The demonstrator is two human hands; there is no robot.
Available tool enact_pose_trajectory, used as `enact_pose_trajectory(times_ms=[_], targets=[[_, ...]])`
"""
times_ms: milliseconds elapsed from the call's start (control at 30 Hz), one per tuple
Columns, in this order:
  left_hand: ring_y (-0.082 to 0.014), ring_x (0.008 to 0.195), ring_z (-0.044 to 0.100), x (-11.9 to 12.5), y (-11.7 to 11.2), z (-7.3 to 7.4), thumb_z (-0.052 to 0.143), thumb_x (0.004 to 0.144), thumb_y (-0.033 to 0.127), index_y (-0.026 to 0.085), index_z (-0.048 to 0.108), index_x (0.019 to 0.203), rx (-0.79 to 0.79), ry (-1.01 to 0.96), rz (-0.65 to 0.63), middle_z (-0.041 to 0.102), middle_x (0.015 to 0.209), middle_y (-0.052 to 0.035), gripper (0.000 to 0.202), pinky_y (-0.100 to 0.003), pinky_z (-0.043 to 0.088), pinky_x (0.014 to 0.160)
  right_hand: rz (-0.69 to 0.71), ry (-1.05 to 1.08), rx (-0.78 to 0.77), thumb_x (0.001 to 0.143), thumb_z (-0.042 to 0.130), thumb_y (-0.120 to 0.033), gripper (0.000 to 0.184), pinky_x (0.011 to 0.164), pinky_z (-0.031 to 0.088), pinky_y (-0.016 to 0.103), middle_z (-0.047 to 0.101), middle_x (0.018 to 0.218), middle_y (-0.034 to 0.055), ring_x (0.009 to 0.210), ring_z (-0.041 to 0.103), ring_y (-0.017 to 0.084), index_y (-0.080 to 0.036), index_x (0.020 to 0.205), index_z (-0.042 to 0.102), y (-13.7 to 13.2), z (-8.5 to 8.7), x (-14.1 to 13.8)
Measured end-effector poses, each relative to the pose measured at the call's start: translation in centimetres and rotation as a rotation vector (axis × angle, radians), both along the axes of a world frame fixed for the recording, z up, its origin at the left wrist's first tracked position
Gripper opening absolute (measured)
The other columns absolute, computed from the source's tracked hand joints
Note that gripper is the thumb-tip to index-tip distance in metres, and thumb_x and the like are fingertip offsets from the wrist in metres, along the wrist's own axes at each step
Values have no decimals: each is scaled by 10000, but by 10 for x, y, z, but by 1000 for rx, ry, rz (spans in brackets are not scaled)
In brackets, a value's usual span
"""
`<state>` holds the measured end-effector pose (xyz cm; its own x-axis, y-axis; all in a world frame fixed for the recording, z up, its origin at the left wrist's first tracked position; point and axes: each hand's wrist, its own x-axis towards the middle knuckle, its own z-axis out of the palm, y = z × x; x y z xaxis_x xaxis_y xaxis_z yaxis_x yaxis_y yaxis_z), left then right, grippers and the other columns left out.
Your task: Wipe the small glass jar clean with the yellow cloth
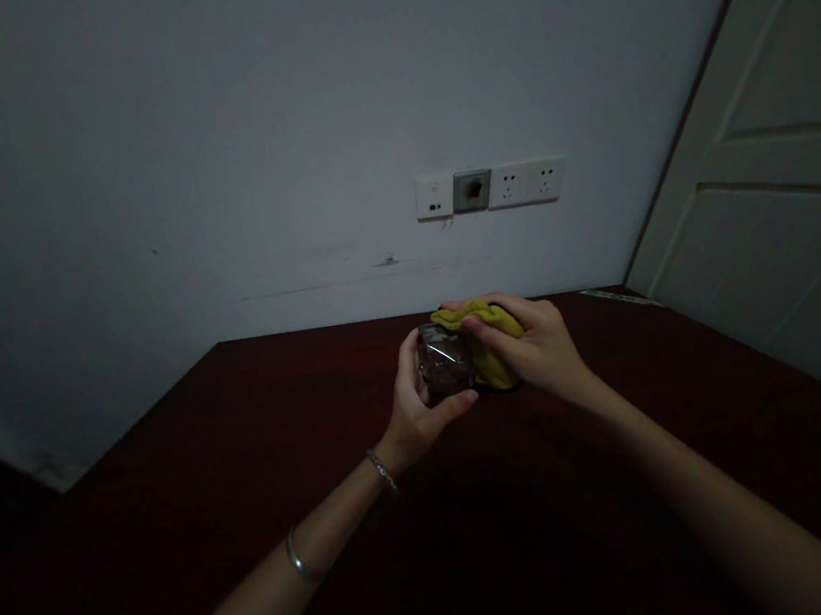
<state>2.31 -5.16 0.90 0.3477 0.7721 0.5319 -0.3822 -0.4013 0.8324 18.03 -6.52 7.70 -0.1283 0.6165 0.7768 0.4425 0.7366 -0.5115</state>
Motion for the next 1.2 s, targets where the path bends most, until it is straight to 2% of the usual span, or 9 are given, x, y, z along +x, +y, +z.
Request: enact_pose_trajectory(times_ms=[167, 367, 567, 733, 800, 900, 1000, 1100, 1200], targets=[[-328, 1277, 409, -3, 5, -2, 772, 671, 303, 230, 275, 1318, -12, -49, 39, 387, 1389, -145, 819, -503, 369, 1051, 22, 16, 19, 833, 604, -287, 162, 715, 559, 288, 740, 958, 34, 801, 699, 172, -195, 927, 699, -7, 5, -3], [-324, 1277, 407, -6, 11, -2, 762, 685, 304, 212, 296, 1309, -6, -46, 90, 402, 1375, -152, 785, -495, 379, 1040, 134, -90, -15, 833, 606, -264, 209, 851, 538, 310, 709, 1078, 39, 960, 677, 187, -208, 1018, 685, -14, 12, -2], [-325, 1240, 454, -1, 7, -3, 800, 621, 271, 198, 310, 1289, -25, -6, 31, 439, 1351, -157, 832, -491, 411, 1016, 6, -47, 90, 840, 604, -248, 219, 874, 534, 326, 707, 1080, 46, 985, 668, 196, -201, 1042, 674, -8, 8, 3], [-310, 1230, 464, 3, 4, -2, 812, 602, 246, 199, 349, 1269, -12, -12, 25, 452, 1343, -146, 813, -457, 438, 1002, 127, -149, 92, 841, 605, -237, 292, 967, 490, 372, 665, 1171, 62, 1097, 615, 207, -210, 1130, 641, -2, 2, 4], [-309, 1221, 469, 2, 4, -1, 800, 621, 253, 202, 363, 1254, -50, -27, 20, 443, 1350, -144, 771, -433, 489, 949, 165, -179, 122, 842, 605, -225, 309, 996, 469, 382, 645, 1206, 66, 1135, 590, 202, -214, 1150, 628, -3, 2, 4], [-307, 1156, 510, 2, 3, 1, 793, 626, 257, 193, 380, 1229, -115, -45, 12, 453, 1324, -148, 733, -362, 578, 777, 198, -212, 156, 840, 608, -209, 319, 1006, 462, 388, 644, 1207, 67, 1148, 580, 197, -214, 1158, 622, -5, 3, 4], [-284, 1050, 564, 2, 2, 2, 786, 630, 256, 186, 389, 1214, -155, -58, 4, 475, 1274, -148, 710, -298, 599, 619, 227, -223, 169, 826, 626, -212, 326, 1004, 462, 389, 661, 1178, 58, 1147, 581, 202, -220, 1152, 630, -7, 5, 5], [-257, 981, 585, 2, 2, 3, 780, 633, 252, 176, 391, 1214, -166, -60, 2, 490, 1234, -146, 703, -281, 598, 581, 251, -207, 124, 818, 637, -227, 311, 983, 475, 377, 677, 1148, 41, 1117, 601, 203, -236, 1129, 648, -9, 9, 6], [-243, 951, 589, 1, 3, 2, 778, 634, 249, 179, 386, 1229, -159, -40, 0, 494, 1216, -140, 716, -283, 595, 584, 269, -182, 8, 824, 630, -255, 251, 934, 503, 351, 700, 1098, 37, 1037, 645, 196, -229, 1069, 680, -12, 15, 10]])
